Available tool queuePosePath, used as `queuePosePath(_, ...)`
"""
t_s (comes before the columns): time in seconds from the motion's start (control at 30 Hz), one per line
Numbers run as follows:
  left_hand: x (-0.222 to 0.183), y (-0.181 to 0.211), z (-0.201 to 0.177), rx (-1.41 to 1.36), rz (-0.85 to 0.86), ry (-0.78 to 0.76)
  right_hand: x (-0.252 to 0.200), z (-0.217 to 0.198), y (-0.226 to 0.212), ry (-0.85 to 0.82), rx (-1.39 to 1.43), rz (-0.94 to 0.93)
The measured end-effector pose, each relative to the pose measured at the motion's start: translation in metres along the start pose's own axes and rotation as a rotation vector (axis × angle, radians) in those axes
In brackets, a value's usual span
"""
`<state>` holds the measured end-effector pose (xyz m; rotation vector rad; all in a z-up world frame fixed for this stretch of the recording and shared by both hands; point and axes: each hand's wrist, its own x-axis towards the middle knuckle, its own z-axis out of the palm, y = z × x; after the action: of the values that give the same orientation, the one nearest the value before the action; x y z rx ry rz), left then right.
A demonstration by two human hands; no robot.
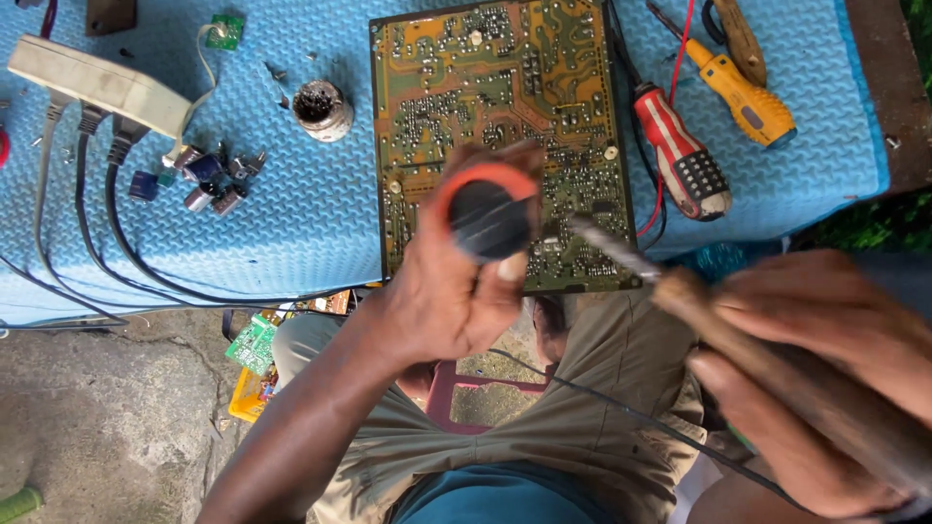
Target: Desoldering electronic components from a printed circuit board using a soldering iron and a manual desoldering pump.
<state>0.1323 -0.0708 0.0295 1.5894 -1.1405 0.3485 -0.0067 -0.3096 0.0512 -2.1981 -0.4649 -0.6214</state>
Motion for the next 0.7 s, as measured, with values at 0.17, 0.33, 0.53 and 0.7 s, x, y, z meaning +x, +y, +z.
queuePosePath(0.17, 0.007, 0.007, -0.002, -0.316, -0.196, 0.158, -0.037, -0.001, -0.028, 0.113, -0.079, 0.254)
queuePosePath(0.33, -0.016, 0.037, -0.04, -0.796, -0.205, 0.764, -0.022, 0.002, -0.028, 0.028, -0.107, 0.288)
queuePosePath(0.53, -0.074, 0.069, -0.043, -0.49, -0.198, 0.839, -0.026, 0.037, 0.001, 0.177, 0.05, 0.051)
queuePosePath(0.7, -0.112, 0.07, -0.018, -0.749, -0.406, 0.817, -0.022, 0.043, 0.001, 0.112, 0.03, 0.024)
